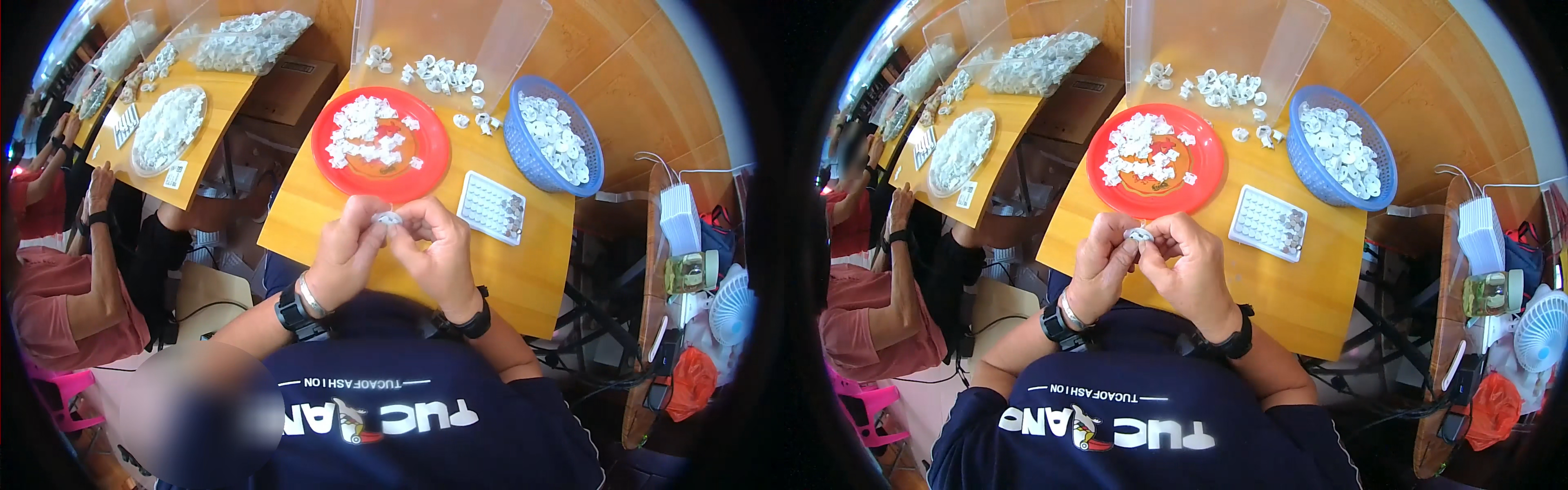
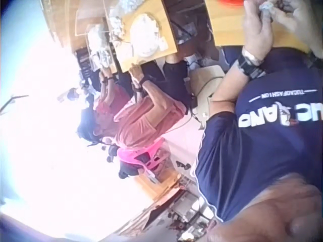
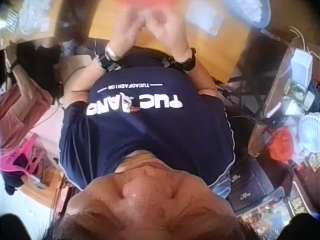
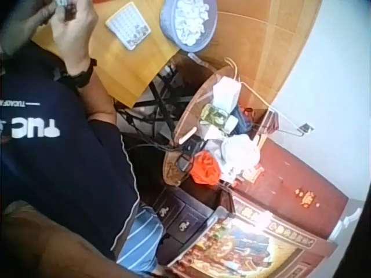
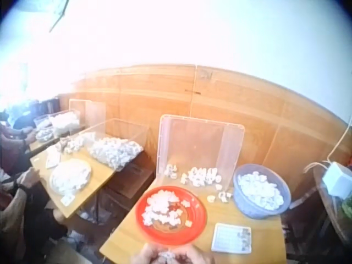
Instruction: Assembling small white plastic components by hand at a workstation.
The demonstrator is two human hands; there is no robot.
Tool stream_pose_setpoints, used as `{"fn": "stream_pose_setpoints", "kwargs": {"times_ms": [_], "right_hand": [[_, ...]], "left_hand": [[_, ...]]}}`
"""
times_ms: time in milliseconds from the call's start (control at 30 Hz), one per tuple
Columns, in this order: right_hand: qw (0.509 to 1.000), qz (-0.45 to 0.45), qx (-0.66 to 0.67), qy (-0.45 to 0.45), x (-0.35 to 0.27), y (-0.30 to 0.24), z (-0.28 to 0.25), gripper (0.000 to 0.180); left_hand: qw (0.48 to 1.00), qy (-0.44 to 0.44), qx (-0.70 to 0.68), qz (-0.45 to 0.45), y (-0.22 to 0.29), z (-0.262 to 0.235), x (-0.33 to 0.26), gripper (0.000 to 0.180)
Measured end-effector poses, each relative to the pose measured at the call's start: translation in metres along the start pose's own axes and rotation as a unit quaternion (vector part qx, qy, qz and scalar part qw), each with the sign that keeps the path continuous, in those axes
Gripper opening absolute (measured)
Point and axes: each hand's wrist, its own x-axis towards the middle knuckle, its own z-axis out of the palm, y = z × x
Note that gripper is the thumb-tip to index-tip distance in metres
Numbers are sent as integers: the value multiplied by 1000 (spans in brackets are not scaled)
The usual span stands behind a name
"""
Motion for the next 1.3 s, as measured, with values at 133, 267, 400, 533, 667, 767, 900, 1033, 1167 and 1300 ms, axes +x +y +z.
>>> {"fn": "stream_pose_setpoints", "kwargs": {"times_ms": [133,267,400,533,667,767,900,1033,1167,1300], "right_hand": [[999,-28,-20,11,-1,-4,-2,10],[999,-42,-30,7,-2,-10,-5,7],[1000,-13,-5,20,0,-7,-3,4],[975,160,151,-33,3,9,-12,4],[964,181,189,-56,4,16,-13,6],[971,165,161,-56,5,16,-12,5],[991,122,38,-41,2,22,-16,6],[993,79,-81,-30,1,15,-13,11],[993,32,-112,-15,1,18,-8,11],[999,39,-6,-10,3,12,-5,8]], "left_hand": [[996,1,71,62,3,0,0,16],[993,-1,90,71,8,0,0,17],[996,4,77,48,3,3,1,19],[997,-26,-2,-69,2,3,3,24],[993,-36,-51,-104,-6,2,4,25],[994,-32,-30,-104,-7,1,5,22],[997,-55,34,-28,0,3,9,18],[990,-57,130,19,-3,-1,6,16],[991,-42,-4,-128,2,3,7,16],[976,17,-123,-177,2,8,8,17]]}}
